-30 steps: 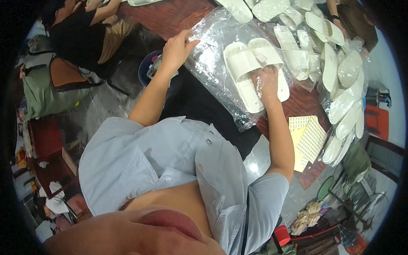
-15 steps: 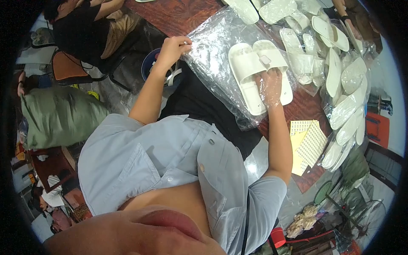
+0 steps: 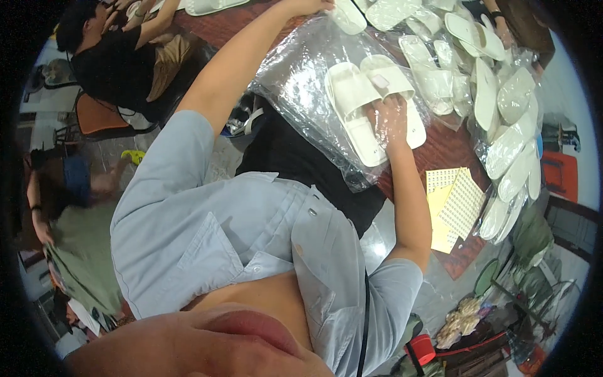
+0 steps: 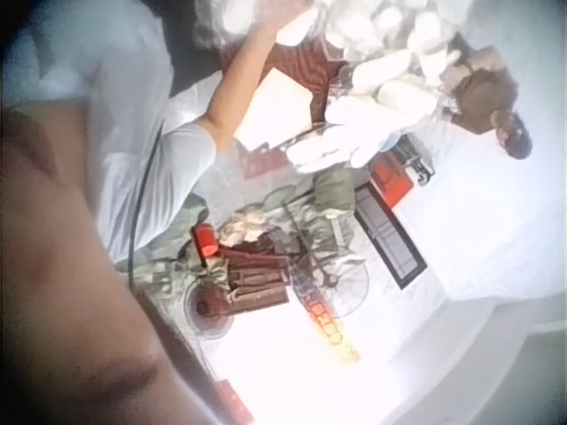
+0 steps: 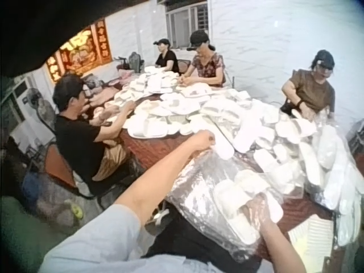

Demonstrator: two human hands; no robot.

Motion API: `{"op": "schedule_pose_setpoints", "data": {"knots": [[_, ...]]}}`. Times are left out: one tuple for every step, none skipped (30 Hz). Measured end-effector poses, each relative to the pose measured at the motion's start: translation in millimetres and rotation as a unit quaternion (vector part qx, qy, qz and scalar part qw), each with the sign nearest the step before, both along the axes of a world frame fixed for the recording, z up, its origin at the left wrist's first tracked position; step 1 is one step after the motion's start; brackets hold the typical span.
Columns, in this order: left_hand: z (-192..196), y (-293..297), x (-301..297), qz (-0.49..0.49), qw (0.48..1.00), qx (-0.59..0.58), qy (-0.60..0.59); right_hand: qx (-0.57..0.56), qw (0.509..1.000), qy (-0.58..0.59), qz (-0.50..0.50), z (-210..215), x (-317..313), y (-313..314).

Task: Packaging white slippers into clear plastic bags at a manufacturing table.

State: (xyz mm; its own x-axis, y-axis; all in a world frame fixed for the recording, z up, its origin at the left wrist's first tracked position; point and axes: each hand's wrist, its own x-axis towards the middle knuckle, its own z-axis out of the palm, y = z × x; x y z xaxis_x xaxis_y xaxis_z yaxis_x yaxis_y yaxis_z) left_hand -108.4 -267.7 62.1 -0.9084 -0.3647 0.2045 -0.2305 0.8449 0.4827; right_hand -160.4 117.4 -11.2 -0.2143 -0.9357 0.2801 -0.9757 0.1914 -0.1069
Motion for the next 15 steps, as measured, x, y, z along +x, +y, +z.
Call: {"op": "schedule_pose_setpoints", "data": {"knots": [[-4, -16, -1, 0.026, 0.998, 0.058, -0.025, -0.005, 1.0, -0.024, -0.001, 5, 6, -5], [-11, -46, 17, 0.04, 0.999, 0.02, 0.017, -0.097, 0.994, -0.006, 0.041, 14, 17, -21], [-14, -44, 13, 0.03, 0.999, 0.024, 0.014, -0.094, 0.995, -0.008, 0.032, 15, 18, -15], [-15, -45, 15, 0.047, 0.999, 0.013, 0.005, -0.059, 0.998, -0.011, 0.013, 17, 19, -12], [-12, -48, 21, 0.072, 0.997, 0.0, -0.003, -0.027, 1.0, -0.013, 0.004, 19, 21, -14], [-8, -35, 19, 0.098, 0.994, -0.053, -0.023, -0.024, 1.0, -0.015, -0.003, 22, 21, -12], [-5, -22, 21, 0.096, 0.994, -0.051, -0.025, -0.012, 1.0, 0.003, 0.008, 25, 22, -13], [9, 21, 6, 0.122, 0.986, -0.113, 0.013, 0.005, 1.0, 0.018, -0.008, 24, 17, 3], [27, 53, 14, 0.168, 0.968, -0.178, 0.052, 0.005, 1.0, 0.016, -0.016, 25, 17, 5], [38, 84, 20, 0.158, 0.97, -0.177, 0.051, 0.006, 0.998, 0.058, -0.004, 25, 17, 9], [54, 114, 31, 0.109, 0.974, -0.195, 0.032, 0.003, 0.995, 0.102, 0.014, 27, 18, 10], [64, 133, 43, 0.069, 0.975, -0.212, 0.012, 0.0, 0.995, 0.102, 0.019, 25, 18, 5], [56, 150, 47, 0.024, 0.98, -0.199, 0.02, -0.027, 0.997, 0.073, 0.015, 18, 15, 2], [42, 161, 53, -0.018, 0.982, -0.187, 0.026, -0.056, 0.997, 0.043, 0.014, 15, 13, -2], [28, 168, 59, -0.021, 0.982, -0.187, 0.026, -0.056, 0.997, 0.043, 0.011, 14, 11, -4]]}}
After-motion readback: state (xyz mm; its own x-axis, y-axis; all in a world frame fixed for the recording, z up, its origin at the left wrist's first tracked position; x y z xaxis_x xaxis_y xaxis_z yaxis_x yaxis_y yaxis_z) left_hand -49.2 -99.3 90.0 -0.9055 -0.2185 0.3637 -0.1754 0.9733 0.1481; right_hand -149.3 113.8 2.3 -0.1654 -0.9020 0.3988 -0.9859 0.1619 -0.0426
